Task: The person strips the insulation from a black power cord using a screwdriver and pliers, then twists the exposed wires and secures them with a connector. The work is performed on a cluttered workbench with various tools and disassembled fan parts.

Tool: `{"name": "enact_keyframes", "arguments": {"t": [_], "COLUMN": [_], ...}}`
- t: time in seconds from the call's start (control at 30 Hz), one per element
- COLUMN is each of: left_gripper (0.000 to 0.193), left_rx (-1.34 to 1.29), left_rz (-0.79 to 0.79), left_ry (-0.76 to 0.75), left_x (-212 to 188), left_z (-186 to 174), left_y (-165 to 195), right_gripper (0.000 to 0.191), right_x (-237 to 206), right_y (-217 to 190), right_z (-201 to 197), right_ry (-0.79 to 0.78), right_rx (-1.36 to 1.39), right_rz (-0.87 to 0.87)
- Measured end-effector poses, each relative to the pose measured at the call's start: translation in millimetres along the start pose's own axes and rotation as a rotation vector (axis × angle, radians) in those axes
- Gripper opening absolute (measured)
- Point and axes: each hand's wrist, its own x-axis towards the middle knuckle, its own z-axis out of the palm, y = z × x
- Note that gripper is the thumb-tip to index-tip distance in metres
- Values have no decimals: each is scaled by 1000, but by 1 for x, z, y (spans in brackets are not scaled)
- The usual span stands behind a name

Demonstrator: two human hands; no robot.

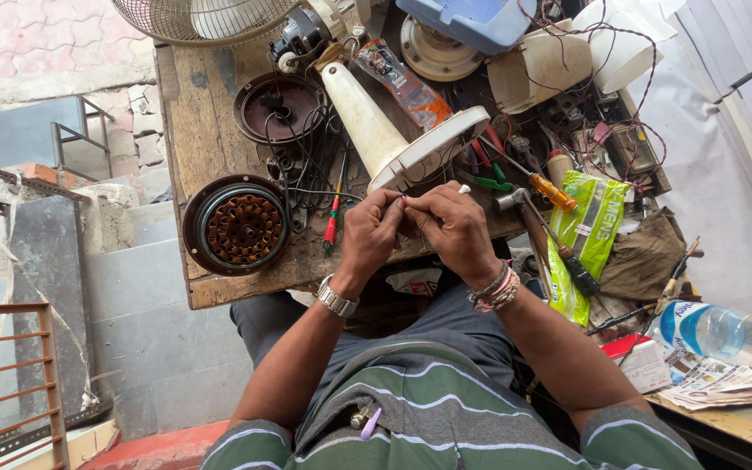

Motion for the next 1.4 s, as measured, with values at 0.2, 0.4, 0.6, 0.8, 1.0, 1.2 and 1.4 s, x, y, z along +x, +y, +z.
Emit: {"name": "enact_keyframes", "arguments": {"t": [0.2, 0.4, 0.6, 0.8, 1.0, 1.2, 1.4], "left_gripper": [18, 12, 21, 24, 23, 20, 16], "left_rx": [-380, 830, -144, -200, -2, 308, 411], "left_rz": [69, 554, -50, -1, 78, 183, 494], "left_ry": [-146, 186, -158, -117, -78, 68, 192], "left_x": [7, 8, 15, 14, 6, -5, -8], "left_z": [2, -13, -19, -20, -24, -17, -5], "left_y": [-14, 1, -18, -45, -34, -18, -16], "right_gripper": [14, 14, 15, 15, 18, 21, 18], "right_x": [-2, 4, 3, -10, -16, -20, -23], "right_y": [-2, 0, -2, 3, 7, 7, 13], "right_z": [3, -3, 3, 17, 20, 21, 21], "right_ry": [83, 74, 62, 21, -27, -71, -70], "right_rx": [-123, -237, -358, -320, -289, -269, -249], "right_rz": [-16, -88, -163, -76, -60, -84, -95]}}
